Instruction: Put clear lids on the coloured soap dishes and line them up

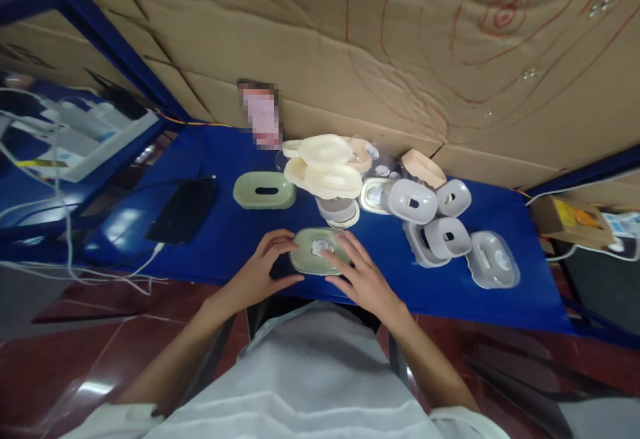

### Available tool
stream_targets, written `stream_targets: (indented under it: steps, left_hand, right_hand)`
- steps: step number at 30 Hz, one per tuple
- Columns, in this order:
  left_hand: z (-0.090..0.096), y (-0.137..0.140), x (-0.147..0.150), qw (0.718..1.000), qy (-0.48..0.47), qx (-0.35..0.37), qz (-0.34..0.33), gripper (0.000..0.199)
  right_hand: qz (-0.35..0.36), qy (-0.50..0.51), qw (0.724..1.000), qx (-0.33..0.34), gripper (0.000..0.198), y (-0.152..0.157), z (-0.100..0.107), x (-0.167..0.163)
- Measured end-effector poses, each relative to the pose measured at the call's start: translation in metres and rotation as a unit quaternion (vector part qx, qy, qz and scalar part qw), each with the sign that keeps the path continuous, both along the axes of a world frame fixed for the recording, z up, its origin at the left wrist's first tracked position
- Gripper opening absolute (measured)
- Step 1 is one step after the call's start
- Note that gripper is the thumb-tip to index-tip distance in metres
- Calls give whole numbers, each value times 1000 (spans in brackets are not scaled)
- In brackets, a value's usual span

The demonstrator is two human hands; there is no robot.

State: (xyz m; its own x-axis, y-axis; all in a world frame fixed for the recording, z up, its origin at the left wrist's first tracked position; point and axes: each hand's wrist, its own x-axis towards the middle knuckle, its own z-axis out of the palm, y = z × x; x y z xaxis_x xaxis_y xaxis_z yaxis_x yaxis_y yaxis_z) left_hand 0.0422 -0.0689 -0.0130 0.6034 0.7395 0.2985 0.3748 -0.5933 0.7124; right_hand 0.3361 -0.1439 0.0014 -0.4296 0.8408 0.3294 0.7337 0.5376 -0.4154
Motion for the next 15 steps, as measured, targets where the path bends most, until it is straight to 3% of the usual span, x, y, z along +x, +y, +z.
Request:
stream_targets:
  steps: [15]
  left_hand:
    - [0, -9, 4, 1000, -1, 5, -15, 45]
  right_hand:
    - [-54, 2, 998, 44, 78, -23, -12, -9]
